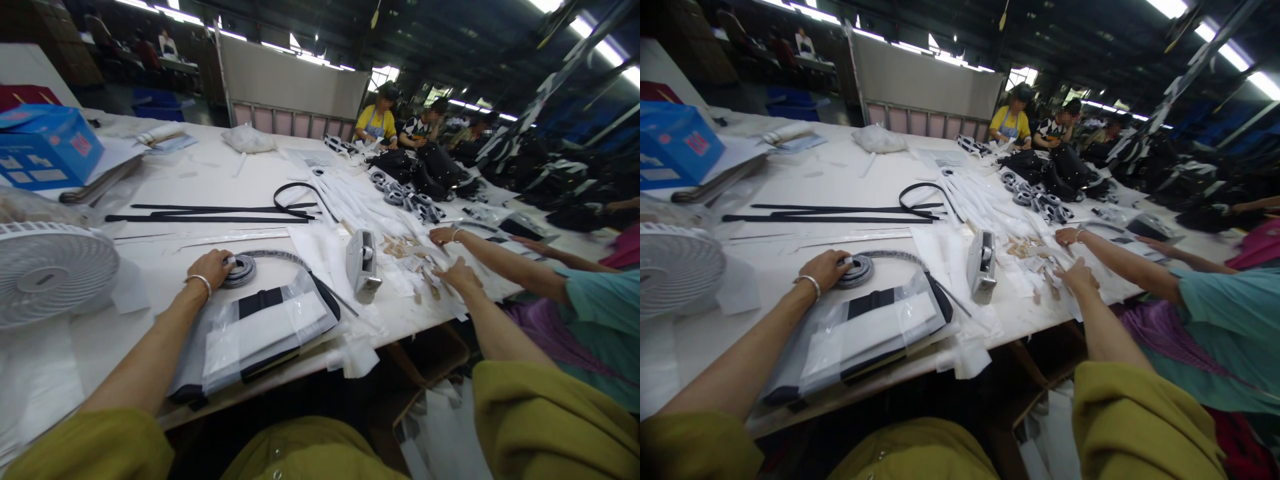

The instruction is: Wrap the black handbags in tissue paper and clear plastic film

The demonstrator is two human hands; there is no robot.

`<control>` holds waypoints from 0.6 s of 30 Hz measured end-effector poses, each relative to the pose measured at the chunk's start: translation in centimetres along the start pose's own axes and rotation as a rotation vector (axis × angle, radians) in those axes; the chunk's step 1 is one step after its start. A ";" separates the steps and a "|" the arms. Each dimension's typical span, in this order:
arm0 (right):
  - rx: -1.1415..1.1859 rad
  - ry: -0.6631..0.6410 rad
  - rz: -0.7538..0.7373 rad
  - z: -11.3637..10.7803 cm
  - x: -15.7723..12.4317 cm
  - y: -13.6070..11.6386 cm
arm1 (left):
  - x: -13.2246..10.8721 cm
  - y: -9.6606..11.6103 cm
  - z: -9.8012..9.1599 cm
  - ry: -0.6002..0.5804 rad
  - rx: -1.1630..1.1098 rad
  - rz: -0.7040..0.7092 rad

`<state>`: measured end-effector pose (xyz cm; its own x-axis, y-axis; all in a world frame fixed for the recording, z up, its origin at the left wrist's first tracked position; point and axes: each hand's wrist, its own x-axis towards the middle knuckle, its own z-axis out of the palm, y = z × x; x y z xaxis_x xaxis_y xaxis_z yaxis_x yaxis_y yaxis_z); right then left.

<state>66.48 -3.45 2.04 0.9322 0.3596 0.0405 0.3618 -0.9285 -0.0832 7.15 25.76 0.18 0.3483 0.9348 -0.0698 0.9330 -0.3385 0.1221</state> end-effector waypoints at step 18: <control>0.087 -0.050 -0.035 0.1 -0.6 -0.2 | -0.2 0.0 -0.1 -0.001 -0.002 0.010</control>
<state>65.81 -3.46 1.93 0.9175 0.3978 -0.0047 0.3913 -0.9046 -0.1693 7.10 25.62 0.27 0.3579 0.9312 -0.0692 0.9292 -0.3478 0.1247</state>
